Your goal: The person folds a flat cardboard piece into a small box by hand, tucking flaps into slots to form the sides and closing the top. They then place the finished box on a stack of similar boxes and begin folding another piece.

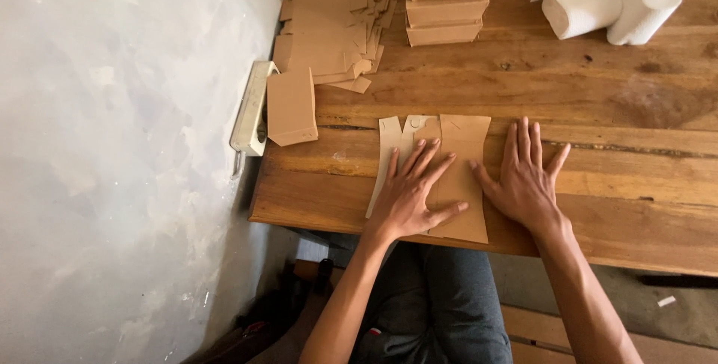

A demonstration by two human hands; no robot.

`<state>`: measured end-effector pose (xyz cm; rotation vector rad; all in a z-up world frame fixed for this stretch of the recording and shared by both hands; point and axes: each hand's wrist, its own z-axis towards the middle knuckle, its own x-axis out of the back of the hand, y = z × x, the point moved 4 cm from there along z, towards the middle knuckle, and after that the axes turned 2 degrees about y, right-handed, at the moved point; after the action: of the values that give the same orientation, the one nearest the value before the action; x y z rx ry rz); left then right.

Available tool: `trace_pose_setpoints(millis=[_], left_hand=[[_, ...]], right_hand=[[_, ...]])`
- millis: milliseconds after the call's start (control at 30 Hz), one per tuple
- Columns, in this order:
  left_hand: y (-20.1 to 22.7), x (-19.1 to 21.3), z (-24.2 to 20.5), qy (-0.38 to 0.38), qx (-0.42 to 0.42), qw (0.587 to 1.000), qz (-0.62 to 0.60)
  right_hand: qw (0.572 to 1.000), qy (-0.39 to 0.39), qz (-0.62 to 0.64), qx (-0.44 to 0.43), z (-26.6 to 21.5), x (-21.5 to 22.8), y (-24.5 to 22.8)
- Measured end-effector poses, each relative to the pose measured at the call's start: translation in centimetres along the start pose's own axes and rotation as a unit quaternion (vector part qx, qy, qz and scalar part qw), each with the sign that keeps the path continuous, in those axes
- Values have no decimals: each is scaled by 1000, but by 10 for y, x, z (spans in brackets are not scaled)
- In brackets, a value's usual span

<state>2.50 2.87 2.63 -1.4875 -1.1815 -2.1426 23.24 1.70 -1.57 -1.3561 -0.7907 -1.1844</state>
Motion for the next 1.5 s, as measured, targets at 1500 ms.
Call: trace_pose_setpoints(millis=[1500], left_hand=[[-12,2,-1,103,73,989,-75]], right_hand=[[999,29,27,-14,-82,11,-29]])
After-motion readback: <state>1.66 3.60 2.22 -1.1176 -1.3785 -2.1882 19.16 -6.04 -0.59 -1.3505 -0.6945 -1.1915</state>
